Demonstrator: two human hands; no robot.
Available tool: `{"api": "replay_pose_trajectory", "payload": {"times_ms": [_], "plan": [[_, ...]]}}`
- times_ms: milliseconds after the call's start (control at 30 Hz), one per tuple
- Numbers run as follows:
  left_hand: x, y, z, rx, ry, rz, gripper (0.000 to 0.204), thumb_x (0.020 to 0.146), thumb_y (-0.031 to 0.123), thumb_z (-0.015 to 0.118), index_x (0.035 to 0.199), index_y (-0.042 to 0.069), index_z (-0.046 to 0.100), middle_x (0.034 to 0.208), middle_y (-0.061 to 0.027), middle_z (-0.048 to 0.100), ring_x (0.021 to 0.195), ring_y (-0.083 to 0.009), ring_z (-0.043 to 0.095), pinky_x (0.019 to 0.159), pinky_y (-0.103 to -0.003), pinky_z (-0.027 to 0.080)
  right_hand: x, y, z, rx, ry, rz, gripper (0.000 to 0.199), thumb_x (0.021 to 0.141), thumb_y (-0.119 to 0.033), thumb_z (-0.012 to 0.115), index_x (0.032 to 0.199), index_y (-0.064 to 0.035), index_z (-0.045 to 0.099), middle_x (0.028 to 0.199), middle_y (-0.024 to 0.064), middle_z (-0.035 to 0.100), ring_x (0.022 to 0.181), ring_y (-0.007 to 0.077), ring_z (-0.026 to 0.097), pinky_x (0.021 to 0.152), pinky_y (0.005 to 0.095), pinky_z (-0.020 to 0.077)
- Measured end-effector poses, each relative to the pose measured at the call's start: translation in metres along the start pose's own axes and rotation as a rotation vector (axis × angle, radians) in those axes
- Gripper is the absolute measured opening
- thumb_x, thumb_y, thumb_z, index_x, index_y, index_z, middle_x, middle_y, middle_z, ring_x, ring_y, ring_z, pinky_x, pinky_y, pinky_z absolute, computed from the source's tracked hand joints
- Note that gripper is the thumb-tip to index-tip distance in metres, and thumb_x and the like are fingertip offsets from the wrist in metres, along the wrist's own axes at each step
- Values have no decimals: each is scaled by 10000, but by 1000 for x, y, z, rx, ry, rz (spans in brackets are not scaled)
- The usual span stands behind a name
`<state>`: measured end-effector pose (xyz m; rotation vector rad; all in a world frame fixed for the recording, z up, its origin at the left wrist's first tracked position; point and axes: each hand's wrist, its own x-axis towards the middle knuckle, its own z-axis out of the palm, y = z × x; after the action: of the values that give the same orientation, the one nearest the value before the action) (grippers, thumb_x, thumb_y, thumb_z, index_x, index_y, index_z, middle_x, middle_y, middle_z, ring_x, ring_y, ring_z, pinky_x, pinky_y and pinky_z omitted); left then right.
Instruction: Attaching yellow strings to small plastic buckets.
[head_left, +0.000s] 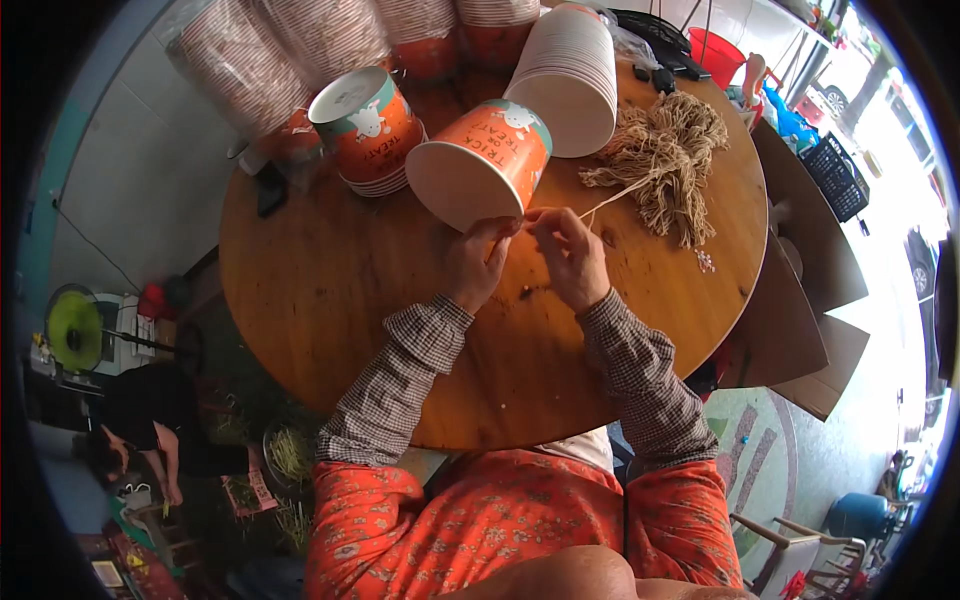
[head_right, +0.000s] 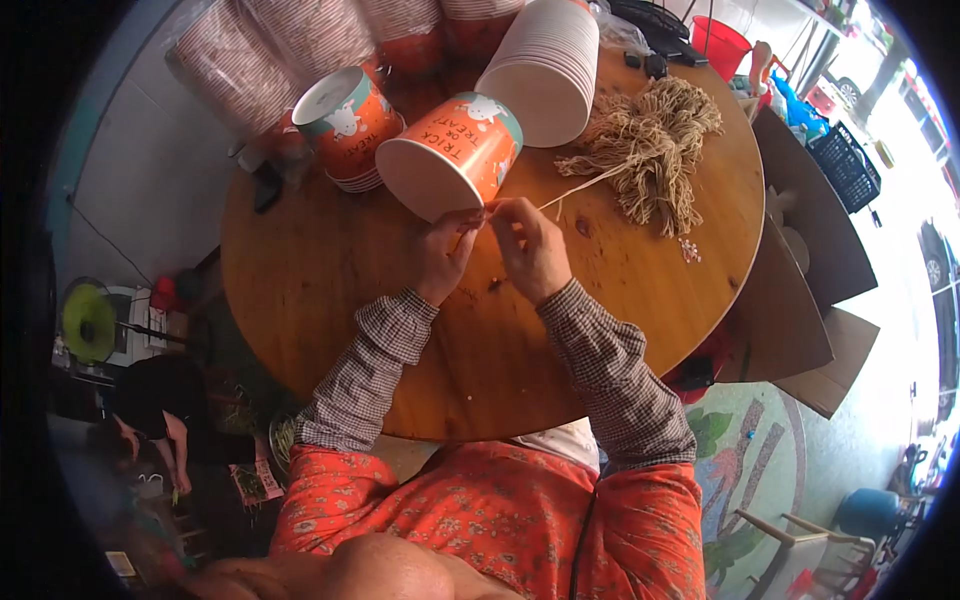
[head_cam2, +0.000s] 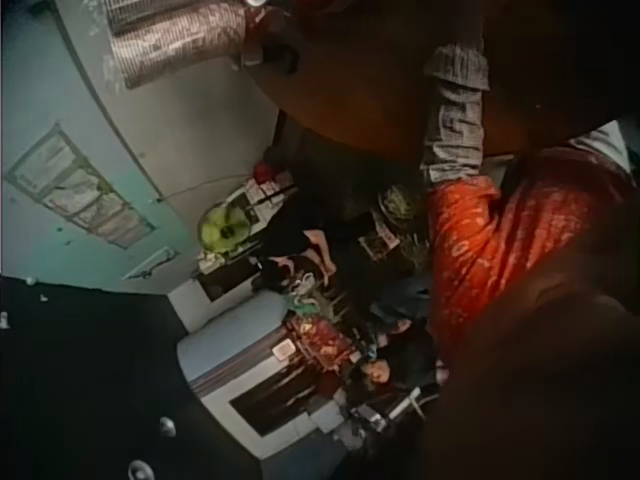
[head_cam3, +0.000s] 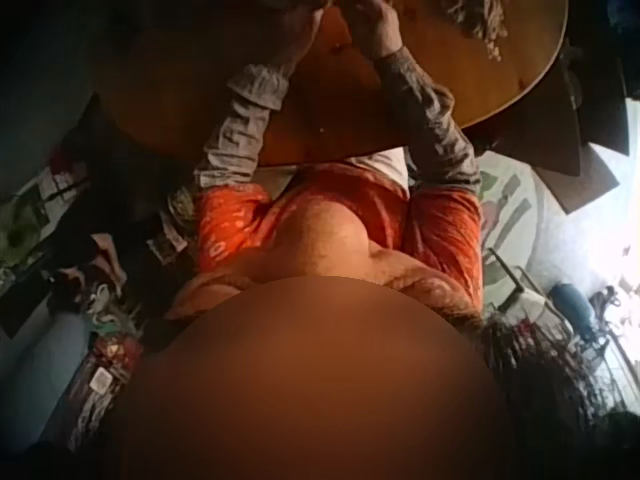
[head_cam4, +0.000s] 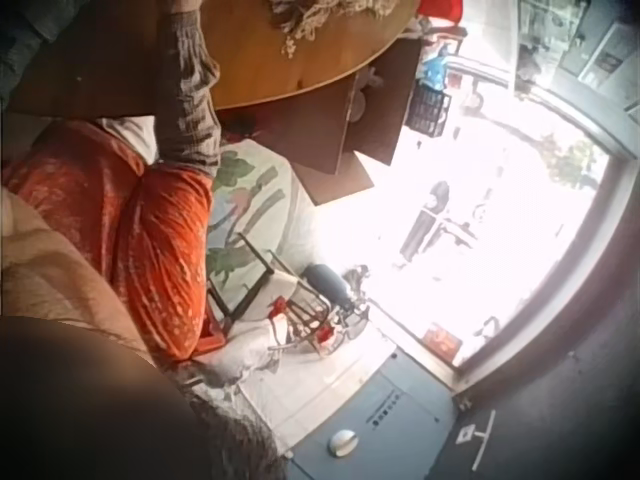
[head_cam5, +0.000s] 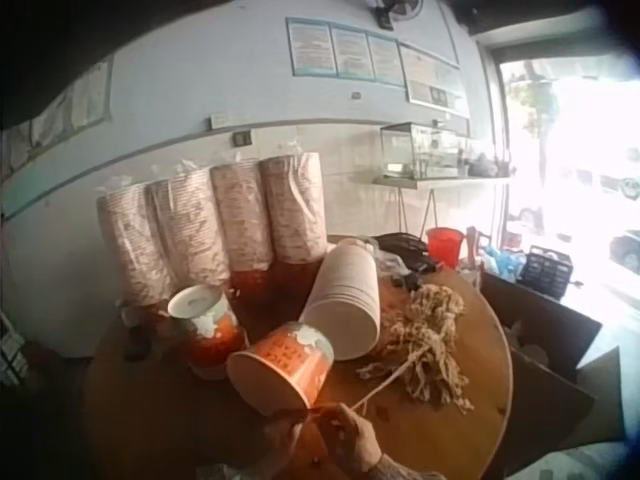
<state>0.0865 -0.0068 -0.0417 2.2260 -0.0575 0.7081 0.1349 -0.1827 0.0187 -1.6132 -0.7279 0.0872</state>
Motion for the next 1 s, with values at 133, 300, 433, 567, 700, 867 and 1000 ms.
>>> {"api": "replay_pose_trajectory", "payload": {"times_ms": [133,300,433,567,700,867,1000], "plan": [[-3,8,0,184,40,99,267,832,132,688,1067,43,599,997,-130,667,887,-278,663,765,-359,536,-16,-2,18,117,-81,-160,95,913,-13,554,1002,20,551,1101,119,645,926,173,645,766,300,537],[1,45,-8,-123,67,-33,208,889,114,635,1062,7,588,874,-125,679,805,-242,696,691,-335,554,-22,0,24,473,106,118,140,960,-114,569,1033,5,556,996,52,648,901,119,637,748,265,543],[-6,48,-7,-241,120,-46,245,879,87,642,1101,0,587,906,-130,674,818,-240,697,695,-334,559,-24,-6,23,620,110,221,143,955,-109,571,1026,14,556,948,58,649,856,117,642,731,257,551],[-7,43,-7,-272,115,-51,305,856,55,660,1144,-5,579,975,-149,654,850,-255,688,714,-336,560,-25,-9,22,657,135,215,136,949,-99,570,1006,23,552,944,66,646,850,124,643,733,261,554],[-8,43,-9,-186,106,-54,301,848,36,657,1136,-6,580,1005,-156,645,869,-256,679,733,-328,561,-23,-8,20,659,143,212,109,952,-91,559,976,14,544,957,72,642,864,127,638,753,279,554],[-9,47,-9,-207,77,-72,284,854,32,648,1127,-9,577,1005,-148,643,862,-252,680,740,-327,563,-22,-6,17,633,121,236,92,958,-90,549,976,0,545,948,66,642,870,125,632,768,287,548],[-7,55,-11,-216,71,-35,266,860,20,638,1116,-14,571,1005,-142,636,861,-246,682,733,-323,569,-22,-5,17,616,139,237,136,937,-95,575,963,32,534,900,66,625,799,118,639,708,252,558]]}}
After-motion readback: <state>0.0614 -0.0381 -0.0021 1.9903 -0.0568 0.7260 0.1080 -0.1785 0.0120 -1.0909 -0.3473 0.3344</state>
